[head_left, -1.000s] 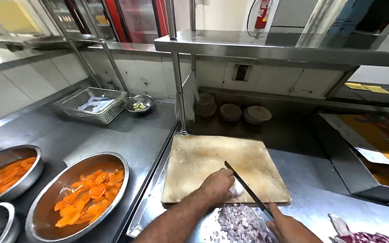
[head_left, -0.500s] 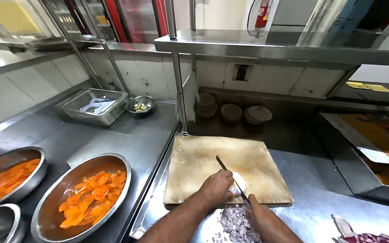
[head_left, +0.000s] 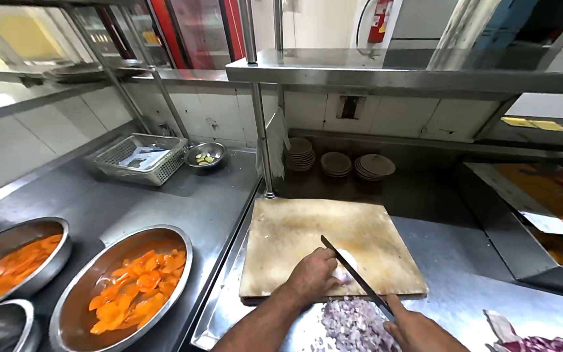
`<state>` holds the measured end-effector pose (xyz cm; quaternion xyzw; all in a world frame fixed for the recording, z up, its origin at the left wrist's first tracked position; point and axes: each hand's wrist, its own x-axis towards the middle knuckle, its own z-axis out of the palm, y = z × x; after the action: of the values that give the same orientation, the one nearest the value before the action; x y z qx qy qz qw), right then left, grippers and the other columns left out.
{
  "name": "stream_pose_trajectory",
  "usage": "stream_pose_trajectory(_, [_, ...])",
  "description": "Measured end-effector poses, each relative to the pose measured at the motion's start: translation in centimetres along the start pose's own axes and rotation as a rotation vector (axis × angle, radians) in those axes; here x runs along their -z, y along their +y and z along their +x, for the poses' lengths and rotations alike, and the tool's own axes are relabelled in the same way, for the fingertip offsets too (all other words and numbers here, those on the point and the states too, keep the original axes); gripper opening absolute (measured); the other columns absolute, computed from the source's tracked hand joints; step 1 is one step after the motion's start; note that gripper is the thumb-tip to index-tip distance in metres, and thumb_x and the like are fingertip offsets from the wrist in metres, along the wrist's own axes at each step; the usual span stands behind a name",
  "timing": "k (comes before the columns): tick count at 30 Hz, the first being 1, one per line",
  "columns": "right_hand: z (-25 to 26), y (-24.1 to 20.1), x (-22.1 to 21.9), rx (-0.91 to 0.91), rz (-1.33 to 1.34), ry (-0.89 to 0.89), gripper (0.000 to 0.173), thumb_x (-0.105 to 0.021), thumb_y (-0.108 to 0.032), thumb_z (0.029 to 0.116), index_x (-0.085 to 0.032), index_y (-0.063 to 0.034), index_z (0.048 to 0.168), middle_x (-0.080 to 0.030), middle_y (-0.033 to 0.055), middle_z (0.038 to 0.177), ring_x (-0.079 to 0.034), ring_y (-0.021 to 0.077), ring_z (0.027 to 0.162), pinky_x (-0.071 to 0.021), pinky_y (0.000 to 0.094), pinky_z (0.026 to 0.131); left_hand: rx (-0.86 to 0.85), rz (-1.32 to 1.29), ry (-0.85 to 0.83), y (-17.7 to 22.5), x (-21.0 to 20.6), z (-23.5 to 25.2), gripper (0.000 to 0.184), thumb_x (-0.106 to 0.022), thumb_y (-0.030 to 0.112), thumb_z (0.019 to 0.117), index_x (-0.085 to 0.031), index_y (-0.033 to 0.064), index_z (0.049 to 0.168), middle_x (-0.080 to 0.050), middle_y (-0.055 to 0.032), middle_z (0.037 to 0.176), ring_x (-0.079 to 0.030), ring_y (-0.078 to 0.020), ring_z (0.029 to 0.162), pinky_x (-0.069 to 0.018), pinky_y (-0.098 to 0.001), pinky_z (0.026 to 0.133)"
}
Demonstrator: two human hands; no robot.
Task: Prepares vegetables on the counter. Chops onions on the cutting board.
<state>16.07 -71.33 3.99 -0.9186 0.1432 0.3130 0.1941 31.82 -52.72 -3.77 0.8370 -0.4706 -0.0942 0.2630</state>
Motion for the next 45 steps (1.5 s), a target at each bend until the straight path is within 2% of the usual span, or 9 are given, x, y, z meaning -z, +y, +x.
stream_pose_trajectory(5, [4.7,-1.6,-2.9,-0.006,0.046,0.023,0.046,-0.046,-0.035,0.1087,-0.040,-0.0072,0.145,-0.069,0.0244,0.109,-0.070,0.0429,0.103,-0.0552,0.0596,0.089,-0.034,-0.010,0.055,-0.6,-0.4,-0.3,0.034,-0.066,0.027,0.0984,-0.071,-0.0050,0.109,-0.065,-0.0190,0.130,-0.060,-0.0323,0.127,-0.0465,-0.0399,0.110])
stream_pose_trajectory(10, [0.0,-0.4,-0.2,0.001,-0.012,0.004,0.049,-0.047,-0.034,0.1089,-0.041,-0.0032,0.146,-0.069,0.0283,0.107,-0.069,0.0474,0.103,-0.0528,0.0642,0.088,-0.050,-0.037,0.139,-0.8,-1.0,-0.6,0.030,-0.068,0.024,0.0971,-0.072,-0.0051,0.102,-0.067,-0.0198,0.127,-0.063,-0.0329,0.123,-0.0494,-0.0421,0.108])
stream_pose_trajectory(15, [4.7,-1.3,-3.4,0.011,0.048,0.022,0.047,-0.047,-0.033,0.1088,-0.039,-0.0055,0.145,-0.069,0.0256,0.110,-0.070,0.0444,0.104,-0.0551,0.0605,0.089,-0.078,-0.030,0.190,-1.0,-1.6,-0.7,0.028,-0.067,0.023,0.0971,-0.072,-0.0040,0.104,-0.068,-0.0188,0.124,-0.063,-0.0317,0.122,-0.0500,-0.0403,0.107])
stream_pose_trajectory(25, [4.6,-1.3,-3.5,-0.001,0.043,0.018,0.046,-0.047,-0.034,0.1085,-0.040,-0.0062,0.145,-0.070,0.0255,0.109,-0.070,0.0440,0.104,-0.0547,0.0609,0.089,-0.125,-0.012,0.276,-1.5,-2.3,-0.9,0.025,-0.067,0.021,0.0973,-0.073,-0.0027,0.101,-0.070,-0.0176,0.119,-0.065,-0.0298,0.119,-0.0511,-0.0377,0.106])
stream_pose_trajectory(31, [-0.4,0.0,-0.6,0.019,-0.026,0.019,0.048,-0.045,-0.035,0.1094,-0.041,-0.0024,0.145,-0.069,0.0288,0.106,-0.069,0.0488,0.102,-0.0529,0.0645,0.087,-0.148,-0.017,0.348,-1.9,-2.8,-0.9,0.021,-0.069,0.019,0.0953,-0.073,-0.0025,0.094,-0.071,-0.0178,0.118,-0.067,-0.0298,0.116,-0.0534,-0.0380,0.103])
stream_pose_trajectory(36, [4.7,-1.3,-4.1,0.014,0.055,0.017,0.048,-0.047,-0.034,0.1081,-0.039,-0.0055,0.146,-0.070,0.0260,0.109,-0.070,0.0448,0.104,-0.0546,0.0613,0.089,-0.162,-0.010,0.408,-2.1,-3.5,-1.0,0.020,-0.069,0.019,0.0957,-0.073,-0.0004,0.092,-0.072,-0.0157,0.112,-0.069,-0.0270,0.111,-0.0554,-0.0355,0.100])
stream_pose_trajectory(39, [3.3,0.1,-2.8,0.076,0.132,0.014,0.050,-0.049,-0.036,0.1085,-0.041,-0.0039,0.146,-0.069,0.0267,0.104,-0.070,0.0445,0.096,-0.0542,0.0614,0.086,-0.093,-0.051,0.392,-1.9,-3.2,-1.3,0.023,-0.071,0.022,0.0942,-0.073,-0.0006,0.099,-0.070,-0.0169,0.117,-0.066,-0.0286,0.116,-0.0538,-0.0372,0.102])
stream_pose_trajectory(42, [0.8,2.5,-2.2,0.088,0.195,0.088,0.051,-0.048,-0.034,0.1084,-0.041,-0.0017,0.147,-0.068,0.0269,0.097,-0.070,0.0445,0.087,-0.0547,0.0621,0.080,0.062,-0.191,0.369,-1.2,-3.1,-1.4,0.053,-0.079,0.031,0.0867,-0.065,0.0016,0.128,-0.059,-0.0201,0.136,-0.056,-0.0321,0.130,-0.0462,-0.0414,0.112])
stream_pose_trajectory(45, [-0.3,3.8,-2.9,0.065,0.156,0.093,0.046,-0.047,-0.035,0.1083,-0.045,0.0000,0.138,-0.067,0.0267,0.092,-0.069,0.0451,0.083,-0.0544,0.0623,0.076,0.091,-0.198,0.343,-1.3,-3.7,-1.0,0.064,-0.080,0.037,0.0855,-0.060,0.0041,0.137,-0.057,-0.0191,0.140,-0.054,-0.0309,0.133,-0.0447,-0.0405,0.113])
